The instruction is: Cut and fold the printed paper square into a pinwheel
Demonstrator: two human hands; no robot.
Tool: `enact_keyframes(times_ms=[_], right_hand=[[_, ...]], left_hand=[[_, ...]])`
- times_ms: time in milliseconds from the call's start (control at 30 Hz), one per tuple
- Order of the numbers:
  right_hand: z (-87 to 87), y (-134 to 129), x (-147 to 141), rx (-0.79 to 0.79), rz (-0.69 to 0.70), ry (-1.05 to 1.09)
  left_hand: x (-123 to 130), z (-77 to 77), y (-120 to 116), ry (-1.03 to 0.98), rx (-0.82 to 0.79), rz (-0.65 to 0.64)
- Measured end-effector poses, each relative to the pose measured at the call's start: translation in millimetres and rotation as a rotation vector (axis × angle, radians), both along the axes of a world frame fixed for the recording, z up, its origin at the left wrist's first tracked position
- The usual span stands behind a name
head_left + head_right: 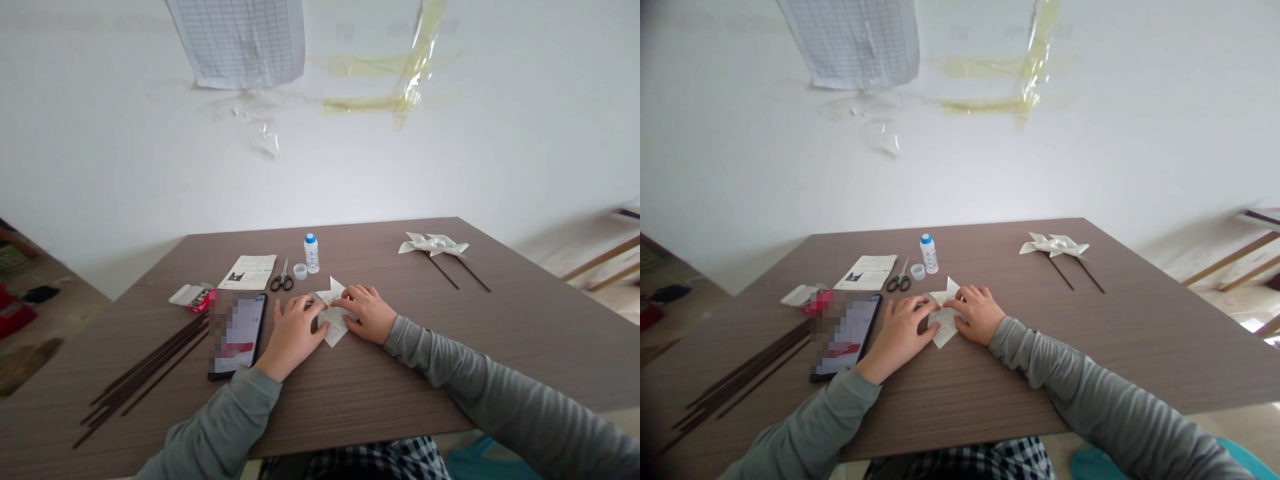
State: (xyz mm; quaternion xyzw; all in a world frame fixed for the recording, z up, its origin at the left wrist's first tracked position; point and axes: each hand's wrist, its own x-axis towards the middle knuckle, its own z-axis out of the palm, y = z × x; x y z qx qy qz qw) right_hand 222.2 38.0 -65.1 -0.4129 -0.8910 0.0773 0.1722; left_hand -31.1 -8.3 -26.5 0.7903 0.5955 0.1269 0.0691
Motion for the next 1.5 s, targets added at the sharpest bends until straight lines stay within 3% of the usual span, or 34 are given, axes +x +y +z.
enact_keyframes(times_ms=[333, 667, 1500], right_hand=[[-0.1, 2, -5, 0.015, -0.041, -0.021], [-16.1, 9, 6, 0.037, -0.057, 0.094], [-14.1, 11, 2, -0.023, -0.07, 0.083]], left_hand=[[-3, -3.8, 1, -0.006, 0.009, -0.005], [-2, 0.9, 0, 0.017, -0.02, 0.0], [-8, -7.8, 4, -0.003, -0.028, 0.003]])
